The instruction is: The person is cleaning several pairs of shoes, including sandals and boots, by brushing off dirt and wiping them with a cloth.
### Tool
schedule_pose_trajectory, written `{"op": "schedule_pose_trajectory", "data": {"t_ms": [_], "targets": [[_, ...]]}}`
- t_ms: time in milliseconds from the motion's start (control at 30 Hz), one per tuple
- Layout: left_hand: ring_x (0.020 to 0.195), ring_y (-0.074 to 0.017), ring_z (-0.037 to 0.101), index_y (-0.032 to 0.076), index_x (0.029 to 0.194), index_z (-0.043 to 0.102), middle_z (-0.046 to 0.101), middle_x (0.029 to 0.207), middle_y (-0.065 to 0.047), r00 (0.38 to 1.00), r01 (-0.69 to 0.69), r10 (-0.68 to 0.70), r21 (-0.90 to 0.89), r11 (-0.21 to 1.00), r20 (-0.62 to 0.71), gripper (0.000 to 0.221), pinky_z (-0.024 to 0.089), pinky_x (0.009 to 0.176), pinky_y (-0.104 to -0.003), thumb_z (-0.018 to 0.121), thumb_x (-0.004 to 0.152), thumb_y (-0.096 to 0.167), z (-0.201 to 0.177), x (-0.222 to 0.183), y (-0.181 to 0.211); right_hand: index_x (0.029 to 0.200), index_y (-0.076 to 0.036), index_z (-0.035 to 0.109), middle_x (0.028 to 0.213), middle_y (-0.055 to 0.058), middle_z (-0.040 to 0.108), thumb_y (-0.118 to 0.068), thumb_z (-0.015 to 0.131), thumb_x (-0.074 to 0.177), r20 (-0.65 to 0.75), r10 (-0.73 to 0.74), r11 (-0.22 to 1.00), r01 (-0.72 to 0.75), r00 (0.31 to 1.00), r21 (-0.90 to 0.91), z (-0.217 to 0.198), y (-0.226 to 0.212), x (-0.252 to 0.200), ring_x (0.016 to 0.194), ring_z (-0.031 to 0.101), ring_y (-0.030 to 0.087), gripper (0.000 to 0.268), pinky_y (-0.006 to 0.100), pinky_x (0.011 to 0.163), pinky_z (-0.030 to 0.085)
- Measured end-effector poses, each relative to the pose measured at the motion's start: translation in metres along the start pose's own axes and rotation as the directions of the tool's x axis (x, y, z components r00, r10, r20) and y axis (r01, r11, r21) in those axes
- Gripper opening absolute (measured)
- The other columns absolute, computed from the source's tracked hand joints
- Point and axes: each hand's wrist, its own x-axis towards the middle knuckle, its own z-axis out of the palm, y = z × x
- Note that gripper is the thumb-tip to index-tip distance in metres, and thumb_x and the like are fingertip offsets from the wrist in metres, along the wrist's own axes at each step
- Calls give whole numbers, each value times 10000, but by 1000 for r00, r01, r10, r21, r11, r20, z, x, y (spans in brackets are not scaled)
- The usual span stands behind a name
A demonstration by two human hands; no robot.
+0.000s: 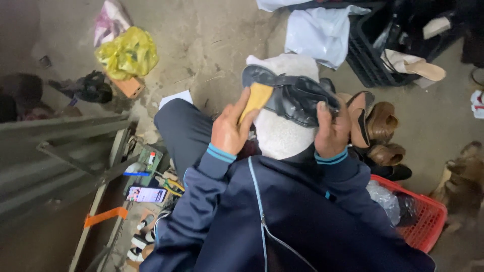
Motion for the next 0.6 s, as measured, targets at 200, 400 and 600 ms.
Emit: {"op": "schedule_pose_trajectory", "data": {"t_ms": [200,400,600], "targets": [[832,-410,714,242,1410,637,709,856,-169,992,-9,20,-81,997,127,506,585,705,-490,751,939,387,-21,-1,-2,1249,41,659,1116,308,673,-272,505,1136,32,59,997,-60,998,41,1,-28,12,1104,624,508,367,595,918,576],[836,-407,720,205,1489,567,717,897,-188,984,166,-165,-16,986,60,540,589,731,-497,675,1004,416,-8,-6,-11,1260,13,670,1073,278,669,-241,466,1142,19,100,995,-99,995,-32,2,5,-12,1059,627,473,347,575,925,556],[886,-458,714,169,1436,600,720,905,-236,993,110,-107,-65,992,57,529,580,754,-540,716,958,366,-11,-4,5,1228,21,674,1076,260,695,-221,491,1137,-22,64,998,-63,998,25,0,0,-9,1091,653,453,316,541,926,575]]}}
